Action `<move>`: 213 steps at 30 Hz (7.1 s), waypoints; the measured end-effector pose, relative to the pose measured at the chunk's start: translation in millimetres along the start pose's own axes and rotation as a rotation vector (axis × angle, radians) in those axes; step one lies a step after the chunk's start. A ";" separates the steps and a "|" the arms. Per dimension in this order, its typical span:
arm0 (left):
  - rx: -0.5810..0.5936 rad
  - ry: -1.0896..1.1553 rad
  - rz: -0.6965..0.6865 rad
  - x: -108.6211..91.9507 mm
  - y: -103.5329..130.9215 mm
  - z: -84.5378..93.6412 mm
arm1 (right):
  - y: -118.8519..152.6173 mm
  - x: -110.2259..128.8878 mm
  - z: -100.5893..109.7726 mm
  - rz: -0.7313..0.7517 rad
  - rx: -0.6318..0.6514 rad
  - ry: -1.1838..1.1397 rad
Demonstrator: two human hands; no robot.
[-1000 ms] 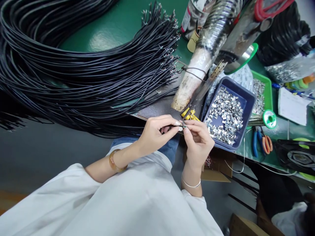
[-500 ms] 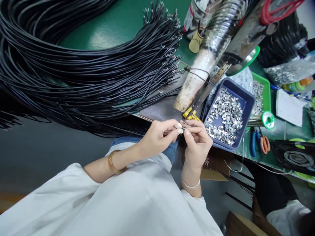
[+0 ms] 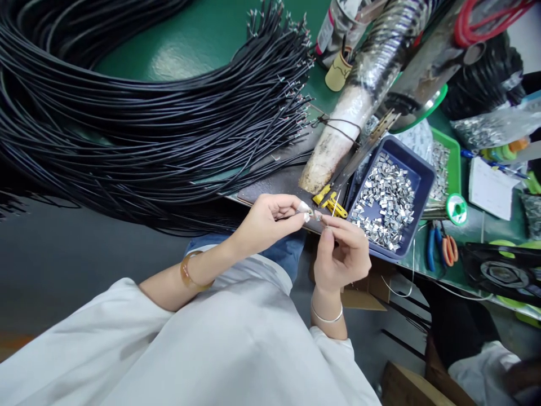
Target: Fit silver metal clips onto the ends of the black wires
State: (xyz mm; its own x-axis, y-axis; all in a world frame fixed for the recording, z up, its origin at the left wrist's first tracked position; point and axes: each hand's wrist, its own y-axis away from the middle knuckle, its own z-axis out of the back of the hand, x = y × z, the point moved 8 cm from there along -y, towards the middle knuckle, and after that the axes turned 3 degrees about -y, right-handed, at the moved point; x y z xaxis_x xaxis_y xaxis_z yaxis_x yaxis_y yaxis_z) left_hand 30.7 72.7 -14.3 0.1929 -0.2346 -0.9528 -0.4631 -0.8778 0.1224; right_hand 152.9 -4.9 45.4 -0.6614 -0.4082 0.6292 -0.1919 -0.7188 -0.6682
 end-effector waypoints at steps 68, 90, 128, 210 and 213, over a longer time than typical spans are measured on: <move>-0.096 -0.250 -0.130 -16.4 -2.3 -2.3 | -12.3 -1.7 -6.7 0.064 0.021 0.166; -0.002 -0.317 -0.116 -10.8 5.4 -6.1 | -12.0 12.4 -2.6 0.094 0.136 0.306; -0.166 -0.110 -0.068 -11.4 -6.7 -0.9 | -9.8 -5.0 -4.3 0.068 -0.047 0.118; -0.218 -1.153 -0.987 -43.2 39.1 -22.3 | -0.4 -48.8 -11.4 -0.468 0.190 -0.323; -0.199 -1.084 -0.933 -41.4 39.3 -21.7 | 2.1 -46.9 -13.2 -0.484 0.170 -0.353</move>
State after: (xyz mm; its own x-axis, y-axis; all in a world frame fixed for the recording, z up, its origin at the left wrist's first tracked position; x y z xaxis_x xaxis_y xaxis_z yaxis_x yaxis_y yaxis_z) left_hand 23.3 38.8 35.9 -0.4287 0.7931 -0.4326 -0.3934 -0.5949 -0.7009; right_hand 174.0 20.2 9.3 -0.2430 -0.1539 0.9578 -0.2733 -0.9365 -0.2198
